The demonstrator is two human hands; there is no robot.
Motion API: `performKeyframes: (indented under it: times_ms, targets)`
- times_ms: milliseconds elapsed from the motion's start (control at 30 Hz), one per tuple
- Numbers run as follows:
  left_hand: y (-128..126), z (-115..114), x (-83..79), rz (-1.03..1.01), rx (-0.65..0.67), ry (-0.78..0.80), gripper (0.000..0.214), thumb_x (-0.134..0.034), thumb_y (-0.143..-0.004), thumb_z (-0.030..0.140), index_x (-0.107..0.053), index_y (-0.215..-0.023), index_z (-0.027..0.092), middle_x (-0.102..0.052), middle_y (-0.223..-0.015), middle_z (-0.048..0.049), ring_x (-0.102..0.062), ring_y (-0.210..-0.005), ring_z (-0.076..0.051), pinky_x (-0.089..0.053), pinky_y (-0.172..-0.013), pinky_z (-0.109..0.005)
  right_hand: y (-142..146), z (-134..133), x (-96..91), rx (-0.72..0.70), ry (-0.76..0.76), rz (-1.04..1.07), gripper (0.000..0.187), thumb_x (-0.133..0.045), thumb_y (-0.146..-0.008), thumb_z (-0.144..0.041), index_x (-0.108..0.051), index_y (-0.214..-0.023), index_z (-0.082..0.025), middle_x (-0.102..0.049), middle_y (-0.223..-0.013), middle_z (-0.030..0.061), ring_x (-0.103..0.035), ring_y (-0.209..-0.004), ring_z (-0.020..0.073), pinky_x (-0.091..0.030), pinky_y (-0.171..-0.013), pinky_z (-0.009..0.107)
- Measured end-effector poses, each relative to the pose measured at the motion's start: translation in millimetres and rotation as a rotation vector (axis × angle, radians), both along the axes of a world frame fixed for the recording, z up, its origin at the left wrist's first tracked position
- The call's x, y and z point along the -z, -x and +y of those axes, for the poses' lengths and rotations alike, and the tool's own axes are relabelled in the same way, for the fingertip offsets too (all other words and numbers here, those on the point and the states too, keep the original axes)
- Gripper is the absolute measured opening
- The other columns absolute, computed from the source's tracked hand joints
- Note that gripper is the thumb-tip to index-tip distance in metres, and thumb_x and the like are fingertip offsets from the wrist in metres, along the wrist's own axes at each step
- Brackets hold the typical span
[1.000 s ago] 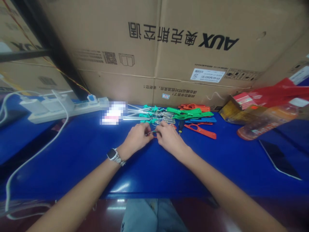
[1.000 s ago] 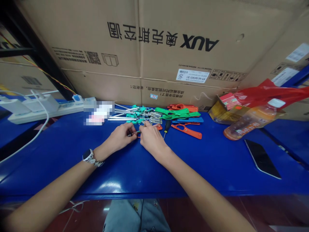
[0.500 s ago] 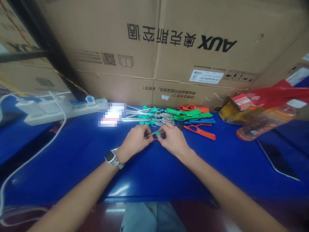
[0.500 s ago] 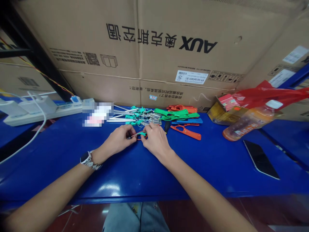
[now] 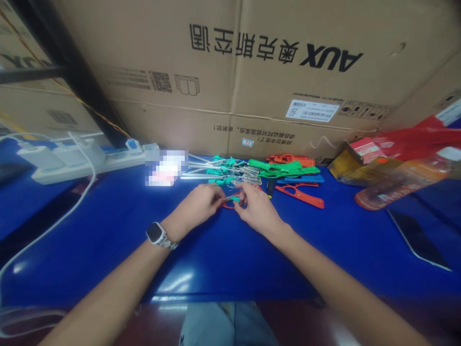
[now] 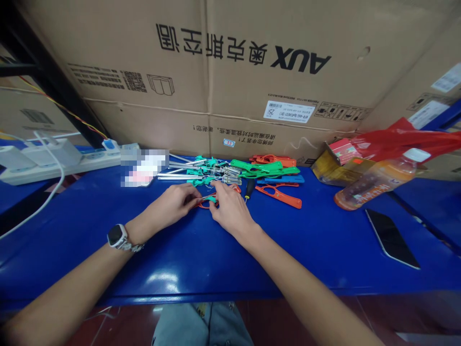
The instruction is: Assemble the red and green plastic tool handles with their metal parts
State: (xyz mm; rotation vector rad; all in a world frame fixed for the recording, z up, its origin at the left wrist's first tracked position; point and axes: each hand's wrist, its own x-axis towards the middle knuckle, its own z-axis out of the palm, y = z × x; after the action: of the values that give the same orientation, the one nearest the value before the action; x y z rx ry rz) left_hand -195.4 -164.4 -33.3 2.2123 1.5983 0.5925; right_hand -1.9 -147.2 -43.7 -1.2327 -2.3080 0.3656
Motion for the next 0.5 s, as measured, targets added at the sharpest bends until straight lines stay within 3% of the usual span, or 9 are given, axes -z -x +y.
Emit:
performKeyframes:
  times_ms: [67, 167, 267, 500]
  targets:
    - [-4.9, -3.1, -1.3, 0.043, -0.015, -0.04, 0.015, -0.054, -0.092, 0.017, -0.068, -0.087, 0.017, -0.069, -0.091, -0.0071, -0.063, -0.076, -0.019, -0.044, -0.068, -0.029, -1.3, 0.3, -0.9, -0.026, -0.017, -0.03, 0.026, -0.062, -0.087, -0.018, -0.064, -0.113, -0.019, -0.066, -0.094, 0.0036, -0.061, -0.078, 0.0162, -0.045, -0.071, 0.027]
    - [-10.1, -6.5, -2.2, 0.082, -0.027, -0.072, 0.016, -0.049, -0.095, 0.017, -0.064, -0.09, 0.016, -0.067, -0.094, -0.0086, -0.063, -0.081, -0.021, -0.046, -0.073, -0.032, -3.3, -0.4, -1.9, -0.055, -0.054, -0.113, 0.017, -0.057, -0.093, -0.022, -0.071, -0.102, -0.021, -0.066, -0.097, 0.005, -0.063, -0.083, 0.0172, -0.045, -0.072, 0.028]
    - [-11.4, -7.2, -1.1, 0.099, -0.038, -0.09, 0.016, -0.047, -0.096, 0.017, -0.062, -0.092, 0.015, -0.066, -0.096, -0.0091, -0.063, -0.08, -0.021, -0.046, -0.072, -0.033, -4.0, -2.2, -2.2, -0.044, -0.083, -0.153, 0.022, -0.053, -0.095, -0.024, -0.073, -0.104, -0.022, -0.067, -0.102, 0.0054, -0.065, -0.086, 0.0176, -0.047, -0.073, 0.027]
    - [-4.5, -4.3, 0.3, 0.064, -0.015, -0.037, 0.008, -0.059, -0.085, 0.016, -0.066, -0.081, 0.017, -0.067, -0.082, -0.0059, -0.06, -0.068, -0.017, -0.043, -0.063, -0.029, -1.8, -5.1, -3.8, -0.039, -0.079, -0.18, 0.025, -0.052, -0.096, -0.021, -0.073, -0.107, -0.021, -0.067, -0.104, 0.0059, -0.068, -0.09, 0.0182, -0.05, -0.078, 0.027]
